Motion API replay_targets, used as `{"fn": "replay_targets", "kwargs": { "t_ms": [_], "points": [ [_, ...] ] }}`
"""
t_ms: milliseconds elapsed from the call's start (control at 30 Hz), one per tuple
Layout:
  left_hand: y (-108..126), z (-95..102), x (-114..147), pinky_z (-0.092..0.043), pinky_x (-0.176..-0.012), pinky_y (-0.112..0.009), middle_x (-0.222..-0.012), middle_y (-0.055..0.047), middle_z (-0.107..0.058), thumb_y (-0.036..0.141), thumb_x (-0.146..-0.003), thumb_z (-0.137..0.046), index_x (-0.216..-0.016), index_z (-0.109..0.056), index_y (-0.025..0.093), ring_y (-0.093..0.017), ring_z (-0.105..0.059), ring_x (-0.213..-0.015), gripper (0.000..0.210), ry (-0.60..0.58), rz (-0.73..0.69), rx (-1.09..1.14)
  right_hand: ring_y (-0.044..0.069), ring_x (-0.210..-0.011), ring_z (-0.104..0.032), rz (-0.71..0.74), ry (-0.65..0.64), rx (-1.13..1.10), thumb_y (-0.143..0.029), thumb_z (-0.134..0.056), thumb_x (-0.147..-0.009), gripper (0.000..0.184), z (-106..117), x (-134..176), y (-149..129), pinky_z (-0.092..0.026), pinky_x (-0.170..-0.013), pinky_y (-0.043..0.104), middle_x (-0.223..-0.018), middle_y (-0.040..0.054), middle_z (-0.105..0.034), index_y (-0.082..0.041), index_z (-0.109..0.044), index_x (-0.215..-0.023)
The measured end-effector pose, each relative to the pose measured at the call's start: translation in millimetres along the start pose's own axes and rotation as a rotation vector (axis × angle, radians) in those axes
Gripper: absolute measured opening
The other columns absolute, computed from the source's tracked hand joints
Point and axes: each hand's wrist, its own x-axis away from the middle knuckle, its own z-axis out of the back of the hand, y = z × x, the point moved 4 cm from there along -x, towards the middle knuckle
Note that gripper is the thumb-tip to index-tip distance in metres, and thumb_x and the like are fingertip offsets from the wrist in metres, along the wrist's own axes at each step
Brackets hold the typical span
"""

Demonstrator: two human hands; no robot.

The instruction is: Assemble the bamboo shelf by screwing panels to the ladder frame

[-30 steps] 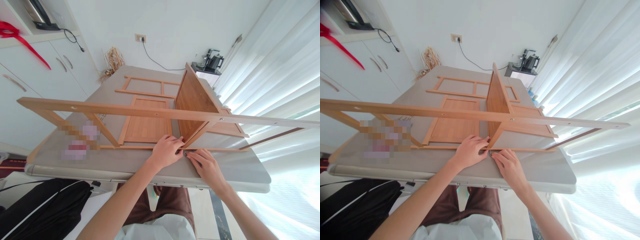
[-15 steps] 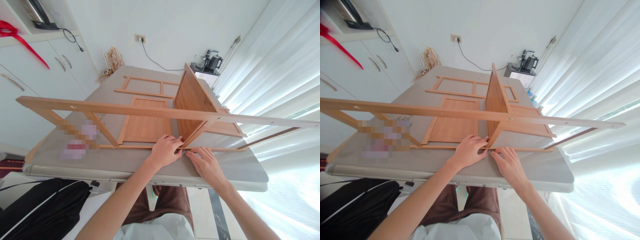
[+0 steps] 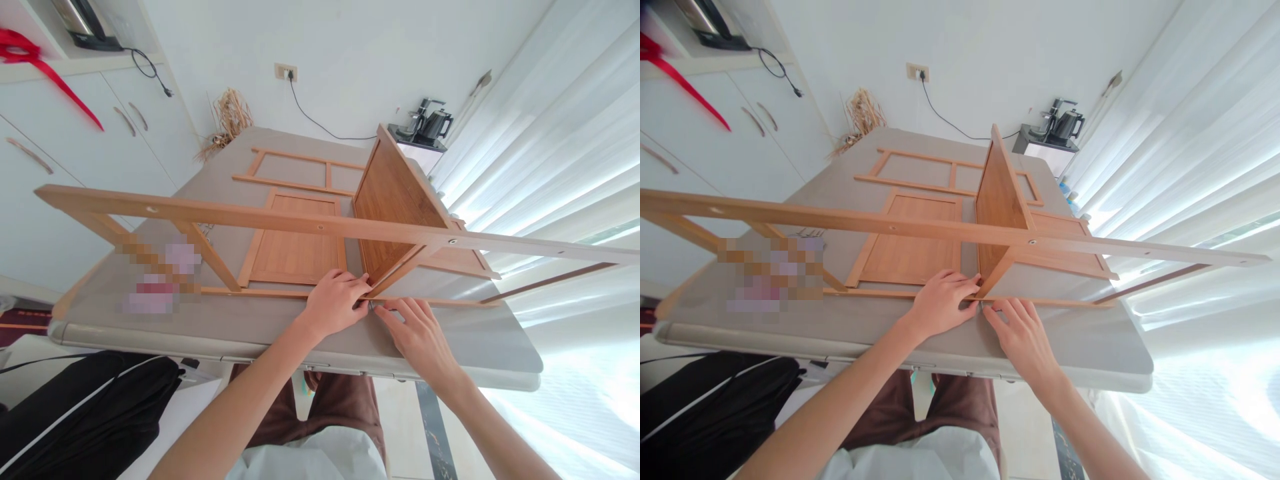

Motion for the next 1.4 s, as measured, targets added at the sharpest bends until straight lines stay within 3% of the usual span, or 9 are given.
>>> {"fn": "replay_targets", "kwargs": {
  "t_ms": [267, 667, 833, 1167, 1400],
  "points": [
    [0, 0.8, 0, -0.043, -0.098, -0.038, -0.117, -0.004, -0.072, 0.023, -0.087, -0.059, -0.099, -0.067, 0.021, -0.019, -0.066, -0.100, 0.016, -0.011, -0.011, -0.010, 0.023, -0.088, -0.054, 0.054, -0.072, 0.148, 0.003, -0.043, -0.089, 0.030, 5, -8, -11, -0.038, -0.077, 0.039, -0.094, 0.0102, -0.064, -0.018, -0.062, -0.101],
    [0, 0.3, 0, -0.043, -0.098, -0.037, -0.119, -0.002, -0.071, 0.024, -0.086, -0.059, -0.099, -0.068, 0.021, -0.018, -0.066, -0.099, 0.015, -0.012, -0.011, -0.017, 0.020, -0.082, -0.048, -0.048, -0.083, 0.039, 0.001, -0.050, -0.087, 0.029, 5, -10, -6, -0.035, -0.072, 0.034, -0.096, 0.0072, -0.061, -0.020, -0.064, -0.103],
    [0, 1.3, 0, -0.043, -0.100, -0.038, -0.118, -0.003, -0.071, 0.024, -0.087, -0.059, -0.100, -0.068, 0.020, -0.019, -0.066, -0.099, 0.017, -0.016, -0.012, -0.017, 0.021, -0.084, -0.047, -0.030, -0.091, 0.098, 0.005, -0.051, -0.084, 0.031, 4, -10, -9, -0.035, -0.073, 0.035, -0.096, 0.0077, -0.062, -0.017, -0.064, -0.101],
    [0, 2.3, 0, -0.044, -0.098, -0.037, -0.116, -0.003, -0.072, 0.024, -0.086, -0.060, -0.100, -0.069, 0.021, -0.019, -0.066, -0.098, 0.017, 0.002, -0.010, -0.017, 0.019, -0.086, -0.055, -0.078, 0.050, -0.083, -0.012, -0.055, -0.094, 0.016, 1, -2, 2, -0.040, -0.079, 0.035, -0.095, 0.0054, -0.067, -0.020, -0.065, -0.103],
    [0, 1.2, 0, -0.044, -0.097, -0.037, -0.116, -0.003, -0.072, 0.022, -0.085, -0.060, -0.100, -0.068, 0.021, -0.019, -0.066, -0.099, 0.017, 0.007, -0.010, -0.020, 0.021, -0.091, -0.058, -0.135, 0.087, -0.173, -0.017, -0.057, -0.094, 0.018, -11, 7, 8, -0.043, -0.084, 0.037, -0.098, 0.0064, -0.067, -0.022, -0.066, -0.108]
  ]
}}
